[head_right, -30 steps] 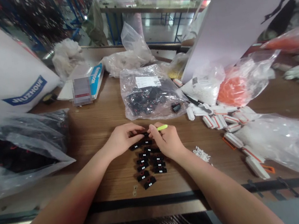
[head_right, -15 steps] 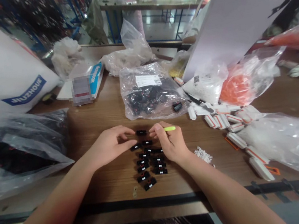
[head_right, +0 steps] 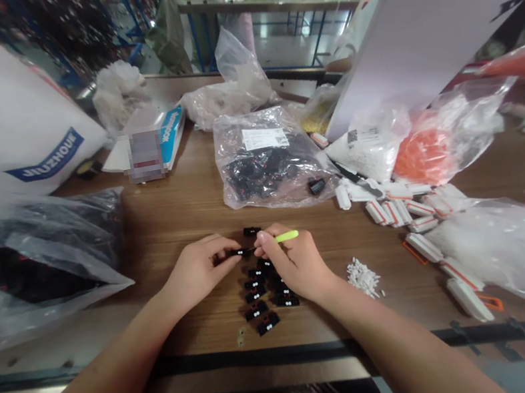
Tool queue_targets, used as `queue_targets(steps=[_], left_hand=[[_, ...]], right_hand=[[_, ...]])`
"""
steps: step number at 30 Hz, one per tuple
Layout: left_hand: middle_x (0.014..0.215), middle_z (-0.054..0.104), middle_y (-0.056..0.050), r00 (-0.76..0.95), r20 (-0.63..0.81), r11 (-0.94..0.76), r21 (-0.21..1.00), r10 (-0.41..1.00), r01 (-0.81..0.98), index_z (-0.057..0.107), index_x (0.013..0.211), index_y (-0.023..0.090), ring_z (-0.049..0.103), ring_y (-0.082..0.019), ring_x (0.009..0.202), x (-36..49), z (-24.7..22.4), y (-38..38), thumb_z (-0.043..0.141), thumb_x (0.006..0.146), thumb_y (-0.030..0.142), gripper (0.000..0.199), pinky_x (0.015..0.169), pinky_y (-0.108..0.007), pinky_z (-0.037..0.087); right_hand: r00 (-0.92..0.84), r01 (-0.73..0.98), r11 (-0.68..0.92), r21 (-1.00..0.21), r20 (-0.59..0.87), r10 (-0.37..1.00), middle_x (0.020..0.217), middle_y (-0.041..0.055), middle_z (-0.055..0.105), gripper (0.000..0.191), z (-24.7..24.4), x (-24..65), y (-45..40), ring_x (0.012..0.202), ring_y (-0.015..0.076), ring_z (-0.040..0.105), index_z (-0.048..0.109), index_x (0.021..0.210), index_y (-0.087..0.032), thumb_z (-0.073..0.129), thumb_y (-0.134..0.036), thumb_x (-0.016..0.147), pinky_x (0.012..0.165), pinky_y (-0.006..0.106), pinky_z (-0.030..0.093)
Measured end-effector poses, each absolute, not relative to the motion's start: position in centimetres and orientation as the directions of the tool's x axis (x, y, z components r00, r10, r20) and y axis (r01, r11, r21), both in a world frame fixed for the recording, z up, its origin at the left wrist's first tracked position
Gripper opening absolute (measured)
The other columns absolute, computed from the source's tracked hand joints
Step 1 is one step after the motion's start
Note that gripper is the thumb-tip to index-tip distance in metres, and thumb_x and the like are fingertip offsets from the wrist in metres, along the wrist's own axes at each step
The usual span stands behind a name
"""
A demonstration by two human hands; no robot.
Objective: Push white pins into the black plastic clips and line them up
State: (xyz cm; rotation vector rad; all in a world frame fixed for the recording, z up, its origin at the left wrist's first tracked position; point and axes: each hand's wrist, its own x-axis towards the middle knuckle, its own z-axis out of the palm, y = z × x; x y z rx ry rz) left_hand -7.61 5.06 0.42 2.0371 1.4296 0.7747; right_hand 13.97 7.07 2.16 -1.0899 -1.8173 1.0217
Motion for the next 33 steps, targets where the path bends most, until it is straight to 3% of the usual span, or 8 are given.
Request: queue_targets(steps=[19, 26, 33], left_hand=[[0.086, 0.067, 0.001, 0.271, 0.150, -0.290, 0.740, 0.951, 0.607, 0.072, 0.095, 0.023, 0.060, -0.015, 0.076, -7.3, 0.0, 5.2, 0.067, 0.087, 0.016, 0.012, 0.070, -0.028, 0.045], [0.080, 0.065, 0.001, 0.258, 0.123, -0.262, 0.735, 0.958, 0.625, 0.072, 0.090, 0.022, 0.059, -0.015, 0.073, -7.2, 0.4, 5.2, 0.068, 0.084, 0.012, 0.013, 0.067, -0.027, 0.044], [0.085, 0.067, 0.001, 0.255, 0.122, -0.259, 0.741, 0.959, 0.619, 0.073, 0.093, 0.023, 0.060, -0.015, 0.075, -7.2, 0.2, 5.2, 0.068, 0.084, 0.013, 0.014, 0.068, -0.028, 0.045]], right_hand=[[-0.374, 0.387, 0.315, -0.867, 0.164, 0.913, 0.072, 0.0033, 0.069, 0.038, 1.9, 13.0, 7.4, 0.063, 0.0140, 0.065, 0.066, 0.080, -0.019, 0.045, -0.041, 0.102, 0.059, 0.025, 0.052], [-0.446, 0.495, 0.431, -0.755, 0.205, 0.871, 0.077, 0.0044, 0.071, 0.033, 1.9, 12.5, 6.9, 0.072, 0.0170, 0.068, 0.065, 0.081, -0.021, 0.045, -0.037, 0.102, 0.069, 0.029, 0.054], [-0.333, 0.420, 0.351, -0.837, 0.218, 0.917, 0.074, 0.0044, 0.070, 0.037, 2.0, 12.9, 6.5, 0.067, 0.0159, 0.068, 0.069, 0.084, -0.020, 0.045, -0.041, 0.102, 0.063, 0.027, 0.055]])
